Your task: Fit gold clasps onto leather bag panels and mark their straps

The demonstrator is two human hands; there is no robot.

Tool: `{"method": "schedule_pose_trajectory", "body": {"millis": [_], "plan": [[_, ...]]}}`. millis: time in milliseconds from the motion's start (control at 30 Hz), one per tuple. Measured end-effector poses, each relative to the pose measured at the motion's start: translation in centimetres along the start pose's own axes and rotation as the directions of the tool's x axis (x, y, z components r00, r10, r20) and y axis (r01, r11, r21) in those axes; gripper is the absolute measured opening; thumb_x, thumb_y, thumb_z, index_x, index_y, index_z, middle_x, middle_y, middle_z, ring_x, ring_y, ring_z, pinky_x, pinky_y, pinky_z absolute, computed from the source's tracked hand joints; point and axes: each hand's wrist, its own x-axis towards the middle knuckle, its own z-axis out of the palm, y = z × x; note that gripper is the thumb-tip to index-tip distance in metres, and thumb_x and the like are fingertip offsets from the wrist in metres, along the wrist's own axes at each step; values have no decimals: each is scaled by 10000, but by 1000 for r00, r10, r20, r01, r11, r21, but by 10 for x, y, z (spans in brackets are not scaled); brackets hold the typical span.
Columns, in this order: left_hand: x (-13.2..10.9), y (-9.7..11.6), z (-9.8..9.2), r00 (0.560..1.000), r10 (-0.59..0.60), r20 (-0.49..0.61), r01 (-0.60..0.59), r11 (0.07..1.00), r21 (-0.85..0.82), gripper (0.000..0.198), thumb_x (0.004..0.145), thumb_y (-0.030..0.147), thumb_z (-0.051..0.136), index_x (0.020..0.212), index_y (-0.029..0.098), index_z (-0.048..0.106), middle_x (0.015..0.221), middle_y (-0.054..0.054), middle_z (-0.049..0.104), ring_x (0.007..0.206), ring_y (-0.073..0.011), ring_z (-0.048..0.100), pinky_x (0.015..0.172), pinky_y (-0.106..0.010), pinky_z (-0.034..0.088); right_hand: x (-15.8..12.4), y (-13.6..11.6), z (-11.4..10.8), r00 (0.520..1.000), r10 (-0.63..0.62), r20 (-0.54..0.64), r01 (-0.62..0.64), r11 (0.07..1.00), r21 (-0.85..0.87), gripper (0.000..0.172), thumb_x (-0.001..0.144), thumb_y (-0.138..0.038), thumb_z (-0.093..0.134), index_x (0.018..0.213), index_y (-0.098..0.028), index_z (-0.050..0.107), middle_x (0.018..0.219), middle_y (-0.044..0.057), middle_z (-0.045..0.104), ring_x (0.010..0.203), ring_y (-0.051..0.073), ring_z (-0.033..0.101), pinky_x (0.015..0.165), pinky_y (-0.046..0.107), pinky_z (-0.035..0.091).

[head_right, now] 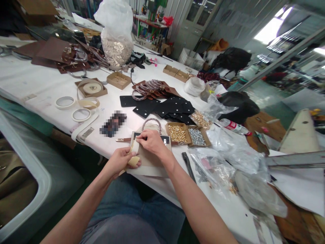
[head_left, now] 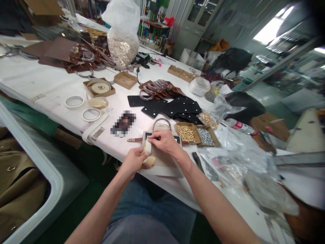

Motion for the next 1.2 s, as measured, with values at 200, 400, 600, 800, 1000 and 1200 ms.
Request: {"method": "schedule_pose_trajectory", "body": {"millis": [200, 400, 600, 800, 1000, 1200], "plan": [[-6, 11, 2, 985, 159, -68, -142, 967, 210, 395, 929, 479, 706, 683, 178, 634, 661, -29, 629, 518, -119, 512, 483, -227, 354, 1, -3, 4, 998, -58, 8, 59, 996, -71, 209, 999, -194, 792, 799, -224, 844, 846, 28, 762, 813, 196, 676, 811, 345, 486], [-61, 30, 31, 972, 184, 144, -223, 912, 344, 378, 1024, 441, 635, 744, 194, 688, 575, 0, 606, 479, -132, 486, 513, -264, 349, 7, -8, 13, 1000, -15, -6, 14, 996, -90, 188, 919, -111, 807, 759, -208, 826, 838, 31, 775, 798, 188, 679, 780, 323, 488], [-98, 20, 36, 983, 182, 42, -186, 970, 154, 506, 995, 648, 745, 918, 148, 764, 749, -98, 786, 567, -177, 668, 571, -276, 509, -14, -15, -1, 985, 110, -129, -82, 974, 210, 139, 1003, -359, 824, 1018, -249, 907, 951, 47, 831, 892, 218, 734, 878, 371, 591], [-98, -4, 38, 982, 178, -63, -177, 984, 16, 556, 971, 683, 819, 1014, 129, 782, 835, -109, 811, 601, -166, 679, 571, -260, 532, -107, -54, -7, 933, 353, -69, -132, 516, 847, 843, 922, -682, 908, 1594, -242, 651, 1389, 170, 779, 1149, 305, 788, 978, 467, 681], [-85, -22, 76, 981, 163, 102, -175, 977, 123, 503, 976, 633, 847, 1091, 148, 780, 948, -117, 823, 836, -251, 782, 791, -335, 638, -170, -77, 3, 785, 607, -126, -189, 428, 884, 686, 863, -480, 985, 1443, -261, 692, 881, -9, 708, 684, 195, 681, 616, 341, 630], [-75, -28, 94, 962, 216, 168, -259, 920, 296, 487, 1042, 651, 756, 1139, 175, 788, 1113, -126, 818, 1098, -305, 762, 899, -324, 610, -195, -69, -9, 730, 659, -179, -232, 486, 843, 720, 868, -485, 972, 1489, -292, 662, 874, 1, 764, 783, 255, 754, 721, 393, 684]]}}
